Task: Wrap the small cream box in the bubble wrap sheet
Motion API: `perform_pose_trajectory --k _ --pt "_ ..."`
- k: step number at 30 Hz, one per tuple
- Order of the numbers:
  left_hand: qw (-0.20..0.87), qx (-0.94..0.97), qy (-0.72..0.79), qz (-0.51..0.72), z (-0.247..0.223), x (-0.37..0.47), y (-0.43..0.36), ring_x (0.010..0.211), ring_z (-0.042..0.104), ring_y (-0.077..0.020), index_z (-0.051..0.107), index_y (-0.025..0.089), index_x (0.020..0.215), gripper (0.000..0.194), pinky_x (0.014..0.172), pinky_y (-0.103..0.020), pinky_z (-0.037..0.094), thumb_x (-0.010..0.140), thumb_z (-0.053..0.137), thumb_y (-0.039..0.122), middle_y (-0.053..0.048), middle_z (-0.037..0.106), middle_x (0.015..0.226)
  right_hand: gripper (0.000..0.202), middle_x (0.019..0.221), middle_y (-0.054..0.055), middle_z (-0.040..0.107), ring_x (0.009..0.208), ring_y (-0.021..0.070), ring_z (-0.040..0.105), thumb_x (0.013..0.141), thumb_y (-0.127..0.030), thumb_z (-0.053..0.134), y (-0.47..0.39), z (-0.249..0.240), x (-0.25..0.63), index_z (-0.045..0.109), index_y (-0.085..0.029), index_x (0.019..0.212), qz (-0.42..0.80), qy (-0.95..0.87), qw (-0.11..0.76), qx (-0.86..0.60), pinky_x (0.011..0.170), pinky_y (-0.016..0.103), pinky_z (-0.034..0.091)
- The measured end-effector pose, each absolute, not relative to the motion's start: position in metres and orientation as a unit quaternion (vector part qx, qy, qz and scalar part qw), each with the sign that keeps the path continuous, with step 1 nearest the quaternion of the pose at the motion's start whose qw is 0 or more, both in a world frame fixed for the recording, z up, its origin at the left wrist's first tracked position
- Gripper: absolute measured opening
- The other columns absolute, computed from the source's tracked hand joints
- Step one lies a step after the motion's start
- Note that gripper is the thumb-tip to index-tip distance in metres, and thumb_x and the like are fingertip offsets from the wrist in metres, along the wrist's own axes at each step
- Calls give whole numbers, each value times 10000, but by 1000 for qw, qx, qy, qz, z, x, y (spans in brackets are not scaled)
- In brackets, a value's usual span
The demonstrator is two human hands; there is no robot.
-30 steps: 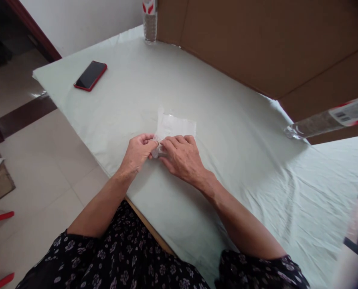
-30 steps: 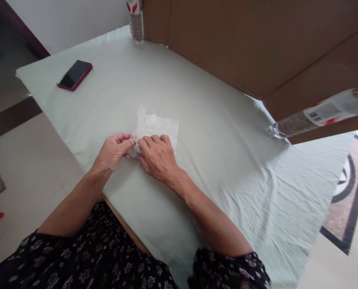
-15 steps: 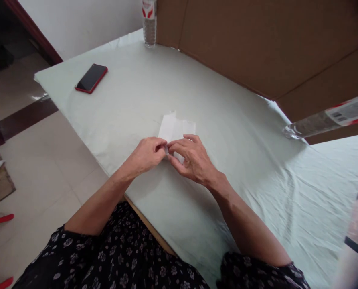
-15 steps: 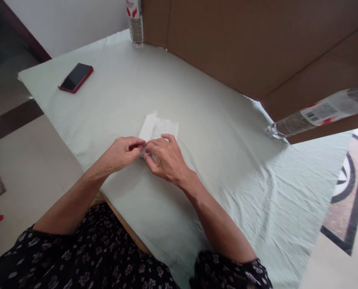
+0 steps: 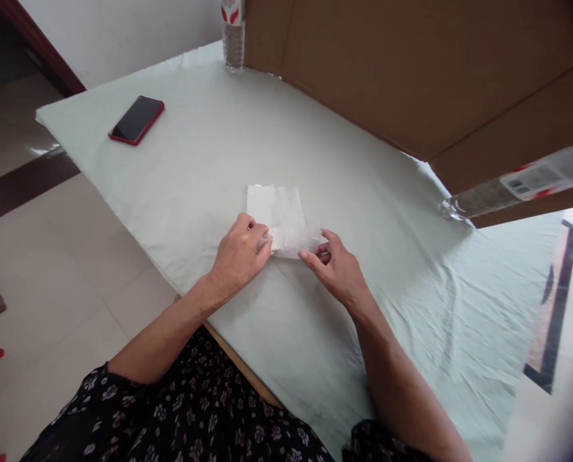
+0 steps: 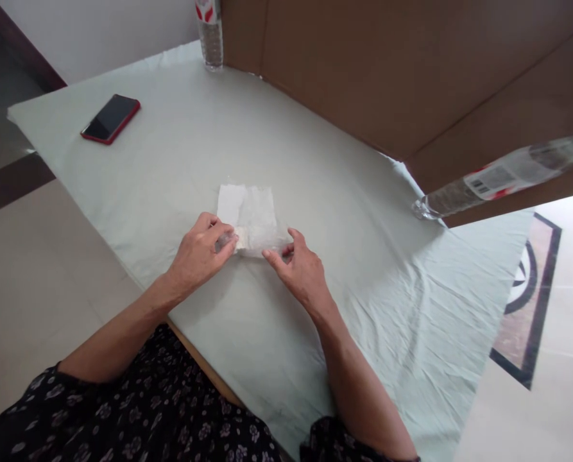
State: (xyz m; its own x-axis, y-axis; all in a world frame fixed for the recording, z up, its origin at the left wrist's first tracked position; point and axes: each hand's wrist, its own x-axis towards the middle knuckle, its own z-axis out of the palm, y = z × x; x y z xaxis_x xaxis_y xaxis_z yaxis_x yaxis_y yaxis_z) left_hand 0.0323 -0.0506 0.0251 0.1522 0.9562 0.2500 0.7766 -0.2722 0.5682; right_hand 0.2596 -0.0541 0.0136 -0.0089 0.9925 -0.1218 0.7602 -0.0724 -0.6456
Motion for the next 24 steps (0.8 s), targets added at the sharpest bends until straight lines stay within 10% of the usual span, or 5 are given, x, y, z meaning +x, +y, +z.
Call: perform_pose_trajectory --k 8,13,24 --pt "129 748 595 264 26 37 -53 688 532 -120 705 152 996 138 705 -275 525 913 617 217 -74 562 1009 1007 810 85 693 799 316 692 798 -742 617 -30 16 239 383 -99 1536 361 -611 219 -669 790 462 547" --pt "136 753 595 245 29 38 -51 781 569 -158 712 150 979 130 715 -278 525 905 614 190 -81 559 996 925 1071 150 715 924 326 680 744 -590 726 -20 3 227 417 -134 1488 332 -624 270 -653 849 469 539" --pt "168 762 602 172 42 38 -47 893 600 -194 739 169 1033 170 764 -297 535 919 616 198 -94 561 1048 745 598 -72 479 533 168 465 797 -345 659 -24 14 212 419 -185 1484 308 -644 326 -620 572 336 449"
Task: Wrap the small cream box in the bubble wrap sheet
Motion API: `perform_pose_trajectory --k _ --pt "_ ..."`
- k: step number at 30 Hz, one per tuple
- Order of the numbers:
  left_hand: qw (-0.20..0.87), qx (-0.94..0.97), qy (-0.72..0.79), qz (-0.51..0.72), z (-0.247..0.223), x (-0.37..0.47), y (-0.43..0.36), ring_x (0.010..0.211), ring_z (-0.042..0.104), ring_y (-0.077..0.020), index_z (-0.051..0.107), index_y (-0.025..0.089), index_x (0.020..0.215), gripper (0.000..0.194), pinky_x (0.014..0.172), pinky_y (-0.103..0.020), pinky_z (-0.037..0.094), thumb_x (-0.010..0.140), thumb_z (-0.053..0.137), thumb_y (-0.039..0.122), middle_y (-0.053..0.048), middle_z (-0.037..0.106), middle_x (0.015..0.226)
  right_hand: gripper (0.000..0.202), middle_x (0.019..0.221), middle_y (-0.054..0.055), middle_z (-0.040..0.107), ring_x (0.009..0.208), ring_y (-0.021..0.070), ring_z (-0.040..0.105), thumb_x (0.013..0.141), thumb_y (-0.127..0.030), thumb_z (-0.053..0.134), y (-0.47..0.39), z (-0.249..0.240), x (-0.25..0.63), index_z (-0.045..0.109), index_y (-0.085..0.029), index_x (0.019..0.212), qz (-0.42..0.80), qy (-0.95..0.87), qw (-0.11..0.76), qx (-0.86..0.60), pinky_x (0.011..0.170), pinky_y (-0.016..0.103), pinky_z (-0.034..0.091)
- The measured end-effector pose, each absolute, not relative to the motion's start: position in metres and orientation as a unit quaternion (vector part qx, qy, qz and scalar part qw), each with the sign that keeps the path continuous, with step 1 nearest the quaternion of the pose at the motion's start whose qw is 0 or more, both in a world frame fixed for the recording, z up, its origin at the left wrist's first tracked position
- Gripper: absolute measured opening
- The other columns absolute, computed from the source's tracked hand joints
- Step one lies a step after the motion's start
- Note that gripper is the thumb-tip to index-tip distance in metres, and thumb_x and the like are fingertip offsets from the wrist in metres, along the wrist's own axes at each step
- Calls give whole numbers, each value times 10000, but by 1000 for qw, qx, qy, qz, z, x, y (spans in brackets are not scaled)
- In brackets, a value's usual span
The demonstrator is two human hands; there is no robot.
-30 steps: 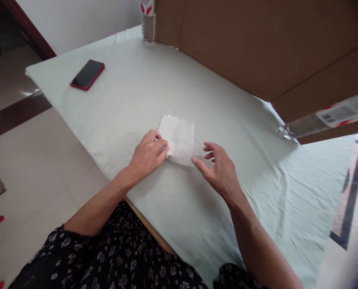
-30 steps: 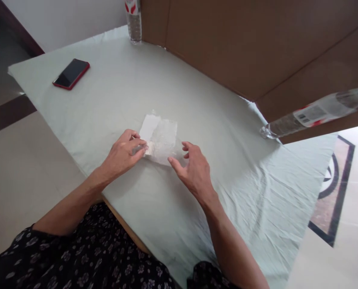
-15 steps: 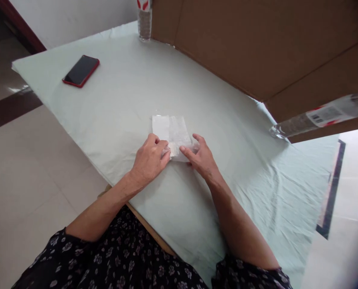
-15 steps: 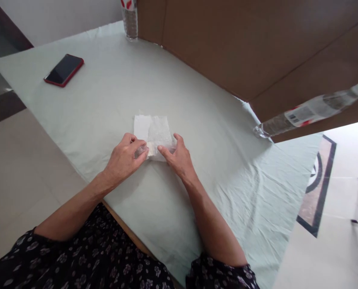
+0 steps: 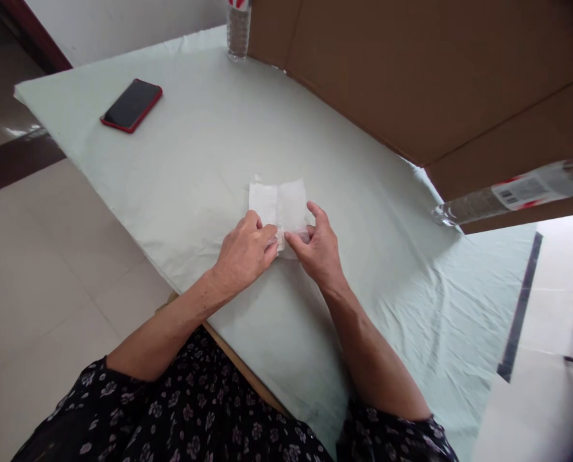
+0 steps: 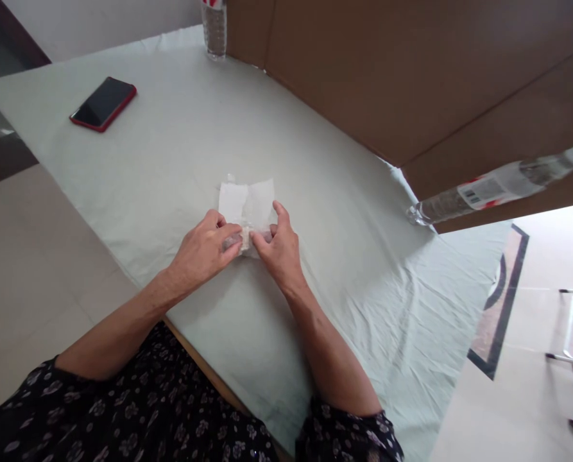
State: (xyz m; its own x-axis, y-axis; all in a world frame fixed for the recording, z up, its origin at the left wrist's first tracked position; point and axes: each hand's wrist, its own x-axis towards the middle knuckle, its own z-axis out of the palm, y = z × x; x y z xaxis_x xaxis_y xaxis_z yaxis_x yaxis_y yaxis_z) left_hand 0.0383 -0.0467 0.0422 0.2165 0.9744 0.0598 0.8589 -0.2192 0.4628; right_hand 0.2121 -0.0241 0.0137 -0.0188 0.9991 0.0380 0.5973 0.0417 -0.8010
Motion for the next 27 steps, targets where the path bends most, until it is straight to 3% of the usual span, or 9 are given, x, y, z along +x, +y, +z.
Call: perform_pose_trajectory --k 6,11,17,21,27 --pt "173 773 594 140 46 38 -45 961 618 -219 732 166 1076 187 796 -312 537 929 623 210 -108 573 1089 758 647 -66 490 524 146 467 838 -419 641 -24 14 200 378 -154 1497 428 -565 381 -594 483 301 436" --pt "188 771 595 127 48 38 -43 944 620 -216 719 158 1111 206 797 -317 535 939 617 208 -110 572 1090 652 666 -74 464 598 142 503 879 -401 613 -27 18 191 447 -170 1466 394 -600 394 -574 590 308 464" --pt "214 754 600 160 41 38 -43 927 622 -204 692 151 1133 222 825 -326 539 939 611 223 -105 581 1111 615 773 -17 651 669 152 606 905 -335 589 -36 19 193 479 -155 1483 338 -667 356 -561 712 330 520" --pt "226 752 593 178 39 37 -43 953 619 -206 690 148 1091 197 864 -332 542 915 621 204 -101 580 1101 581 904 9 728 661 137 623 914 -306 586 -41 14 196 503 -210 1481 303 -698 352 -545 709 307 538" --pt "236 761 576 181 40 35 -43 911 606 -196 692 140 1013 159 857 -339 549 907 582 186 -103 567 1079 591 911 6 732 648 138 626 935 -330 576 -44 14 195 478 -237 1511 281 -717 341 -539 719 300 547"
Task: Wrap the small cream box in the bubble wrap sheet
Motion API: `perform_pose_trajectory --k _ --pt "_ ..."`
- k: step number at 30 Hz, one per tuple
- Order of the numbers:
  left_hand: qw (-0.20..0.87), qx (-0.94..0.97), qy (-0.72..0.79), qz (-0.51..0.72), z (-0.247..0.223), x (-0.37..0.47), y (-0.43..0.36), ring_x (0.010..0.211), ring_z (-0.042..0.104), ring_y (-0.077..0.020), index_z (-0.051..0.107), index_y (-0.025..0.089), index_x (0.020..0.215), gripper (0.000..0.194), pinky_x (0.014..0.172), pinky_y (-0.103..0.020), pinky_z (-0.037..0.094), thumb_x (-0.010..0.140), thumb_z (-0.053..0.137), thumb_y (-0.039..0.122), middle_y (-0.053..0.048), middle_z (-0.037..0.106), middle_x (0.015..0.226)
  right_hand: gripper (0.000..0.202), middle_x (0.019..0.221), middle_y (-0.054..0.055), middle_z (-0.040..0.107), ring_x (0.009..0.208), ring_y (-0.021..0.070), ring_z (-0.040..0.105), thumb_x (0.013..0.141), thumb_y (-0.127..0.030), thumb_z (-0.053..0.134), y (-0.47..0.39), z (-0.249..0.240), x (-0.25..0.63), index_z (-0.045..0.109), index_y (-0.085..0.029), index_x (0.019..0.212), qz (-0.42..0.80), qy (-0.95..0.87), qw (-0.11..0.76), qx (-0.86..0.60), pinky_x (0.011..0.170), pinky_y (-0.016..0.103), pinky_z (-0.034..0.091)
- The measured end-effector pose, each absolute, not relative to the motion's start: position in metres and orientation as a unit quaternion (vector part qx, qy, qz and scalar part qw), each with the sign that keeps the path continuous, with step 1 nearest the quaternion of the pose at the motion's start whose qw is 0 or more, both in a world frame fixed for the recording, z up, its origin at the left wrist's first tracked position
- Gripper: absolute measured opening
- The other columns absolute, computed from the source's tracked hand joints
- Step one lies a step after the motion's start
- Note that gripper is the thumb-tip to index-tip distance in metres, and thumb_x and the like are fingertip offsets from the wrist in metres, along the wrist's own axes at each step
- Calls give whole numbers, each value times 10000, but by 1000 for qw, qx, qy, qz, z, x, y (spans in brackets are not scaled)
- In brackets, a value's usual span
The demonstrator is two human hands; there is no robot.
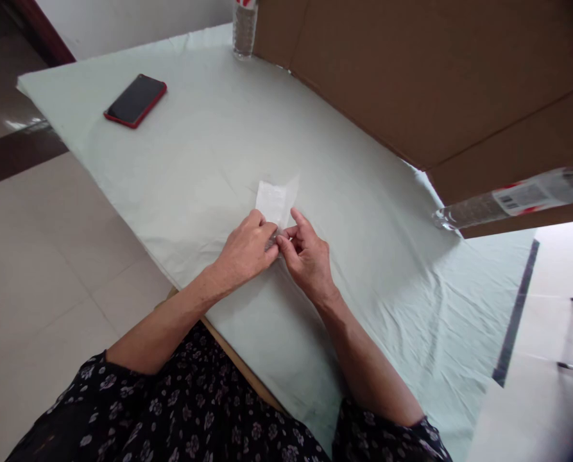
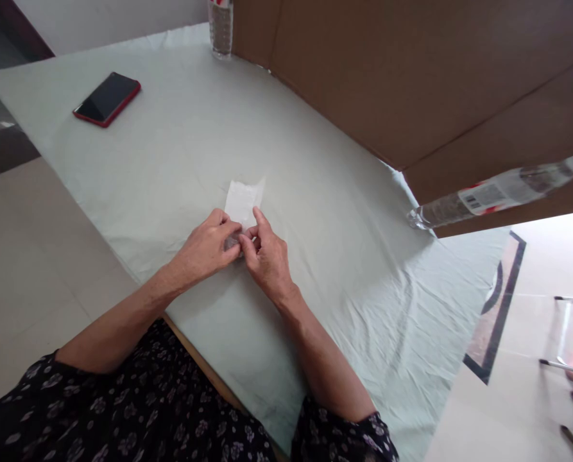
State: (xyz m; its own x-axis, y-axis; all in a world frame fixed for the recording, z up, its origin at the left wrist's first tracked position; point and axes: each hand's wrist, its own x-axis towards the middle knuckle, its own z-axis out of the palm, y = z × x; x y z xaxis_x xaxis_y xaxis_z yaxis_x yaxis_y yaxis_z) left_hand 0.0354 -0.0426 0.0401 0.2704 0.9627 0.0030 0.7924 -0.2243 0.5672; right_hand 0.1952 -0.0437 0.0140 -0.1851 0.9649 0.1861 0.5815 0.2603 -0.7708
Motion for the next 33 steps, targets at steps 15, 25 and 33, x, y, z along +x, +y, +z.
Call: perform_pose_trajectory --k 15,25,33 --pt "307 680 591 308 32 36 -50 849 608 -173 626 133 1269 460 860 -363 558 831 651 270 -91 622 1096 766 1212 59 739 643 125 613 863 -157 507 -46 29 213 313 -271 1595 327 -793 252 -449 651 305 520" --pt "282 688 606 282 26 40 -49 897 616 -188 533 152 1385 545 858 -352 550 843 589 150 -93 606 1128 613 1207 75 730 566 98 601 899 -211 518 -47 25 216 431 -269 1503 423 -707 330 -461 593 306 546" --pt "270 700 601 274 24 41 -46 1031 634 -228 516 171 1373 544 936 -386 536 835 589 152 -104 620 1194 424 1048 45 744 733 136 627 873 -322 602 -12 5 220 604 -233 1288 300 -687 400 -527 603 282 486"
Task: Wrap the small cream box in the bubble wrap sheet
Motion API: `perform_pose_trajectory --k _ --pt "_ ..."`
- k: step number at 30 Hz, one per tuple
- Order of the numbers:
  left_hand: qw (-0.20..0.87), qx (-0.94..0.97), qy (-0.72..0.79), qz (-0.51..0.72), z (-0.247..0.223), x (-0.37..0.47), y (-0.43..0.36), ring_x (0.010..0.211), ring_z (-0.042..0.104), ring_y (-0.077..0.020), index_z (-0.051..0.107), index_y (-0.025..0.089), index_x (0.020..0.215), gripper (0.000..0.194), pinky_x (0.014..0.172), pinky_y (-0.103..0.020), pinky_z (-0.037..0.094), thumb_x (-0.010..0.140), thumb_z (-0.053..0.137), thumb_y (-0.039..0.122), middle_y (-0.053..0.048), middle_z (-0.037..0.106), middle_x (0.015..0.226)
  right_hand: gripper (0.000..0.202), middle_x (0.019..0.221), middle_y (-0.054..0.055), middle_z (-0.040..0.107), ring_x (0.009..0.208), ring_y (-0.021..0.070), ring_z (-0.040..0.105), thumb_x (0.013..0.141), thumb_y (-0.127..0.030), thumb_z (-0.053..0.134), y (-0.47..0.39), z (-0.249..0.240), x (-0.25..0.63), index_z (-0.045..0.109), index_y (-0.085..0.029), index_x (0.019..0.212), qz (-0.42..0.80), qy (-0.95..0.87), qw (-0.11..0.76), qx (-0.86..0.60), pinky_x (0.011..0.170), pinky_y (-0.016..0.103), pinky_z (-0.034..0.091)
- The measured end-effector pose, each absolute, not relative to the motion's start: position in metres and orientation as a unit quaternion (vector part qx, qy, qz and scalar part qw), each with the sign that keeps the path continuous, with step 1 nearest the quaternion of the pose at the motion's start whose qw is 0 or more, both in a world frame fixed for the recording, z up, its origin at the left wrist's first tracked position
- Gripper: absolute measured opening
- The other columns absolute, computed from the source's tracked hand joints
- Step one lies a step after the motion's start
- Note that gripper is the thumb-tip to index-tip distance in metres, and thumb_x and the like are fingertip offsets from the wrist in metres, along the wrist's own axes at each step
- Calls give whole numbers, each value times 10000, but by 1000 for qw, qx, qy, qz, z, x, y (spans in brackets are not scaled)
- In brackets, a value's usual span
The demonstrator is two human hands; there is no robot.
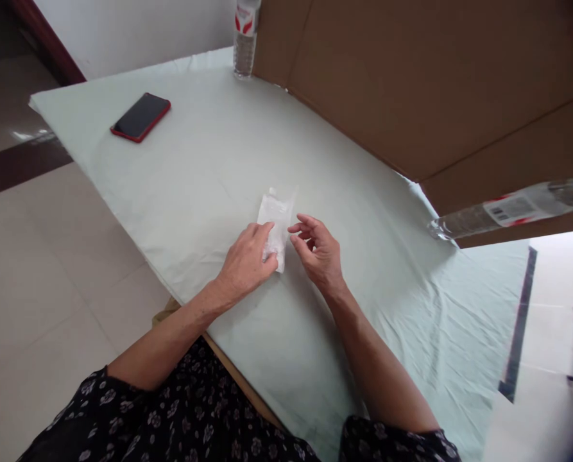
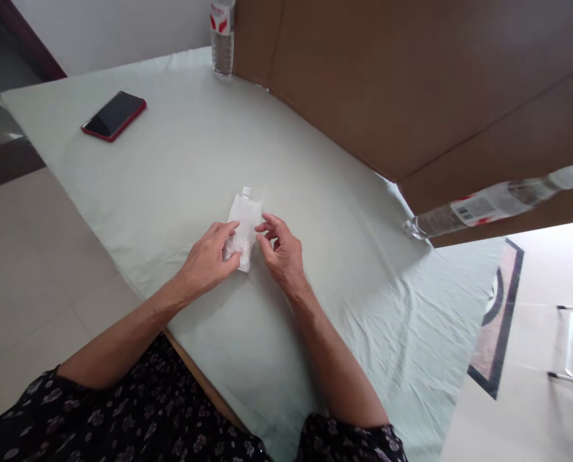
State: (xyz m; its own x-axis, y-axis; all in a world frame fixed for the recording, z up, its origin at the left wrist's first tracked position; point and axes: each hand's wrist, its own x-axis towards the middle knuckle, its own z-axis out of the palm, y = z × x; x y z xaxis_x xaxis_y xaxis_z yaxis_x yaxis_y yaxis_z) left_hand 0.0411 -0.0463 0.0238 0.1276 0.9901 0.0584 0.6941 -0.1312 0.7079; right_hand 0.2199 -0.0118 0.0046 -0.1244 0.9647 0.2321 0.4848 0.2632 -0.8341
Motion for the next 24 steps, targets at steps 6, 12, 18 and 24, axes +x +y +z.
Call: perform_pose_trajectory --k 6,12,18,24 --pt "246 733 584 247 29 40 -47 1096 647 -238 534 183 1386 520 948 -389 556 868 552 148 -134 576 1324 436 1040 46 766 802 166 650 886 -309 578 5 -1 213 630 -229 1312 289 -739 349 -499 710 321 515" --pt "165 807 523 219 28 35 -44 1124 664 -235 628 200 1296 433 974 -384 569 882 521 126 -125 551 1459 415 986 44 783 839 188 663 863 -279 575 13 -2 213 682 -229 1260 286 -763 316 -485 807 357 532" --pt "170 809 522 212 24 34 -42 1179 660 -252 701 198 1161 317 986 -386 575 901 527 145 -105 646 1365 352 998 59 755 725 160 637 837 -368 619 30 -2 220 692 -202 1139 291 -682 363 -564 713 333 538" --pt "165 807 524 216 21 36 -44 1167 672 -264 695 172 1186 333 968 -399 586 905 518 146 -124 648 1369 488 830 38 692 563 157 613 754 -459 731 64 0 217 652 -144 1119 373 -633 272 -621 544 313 491"
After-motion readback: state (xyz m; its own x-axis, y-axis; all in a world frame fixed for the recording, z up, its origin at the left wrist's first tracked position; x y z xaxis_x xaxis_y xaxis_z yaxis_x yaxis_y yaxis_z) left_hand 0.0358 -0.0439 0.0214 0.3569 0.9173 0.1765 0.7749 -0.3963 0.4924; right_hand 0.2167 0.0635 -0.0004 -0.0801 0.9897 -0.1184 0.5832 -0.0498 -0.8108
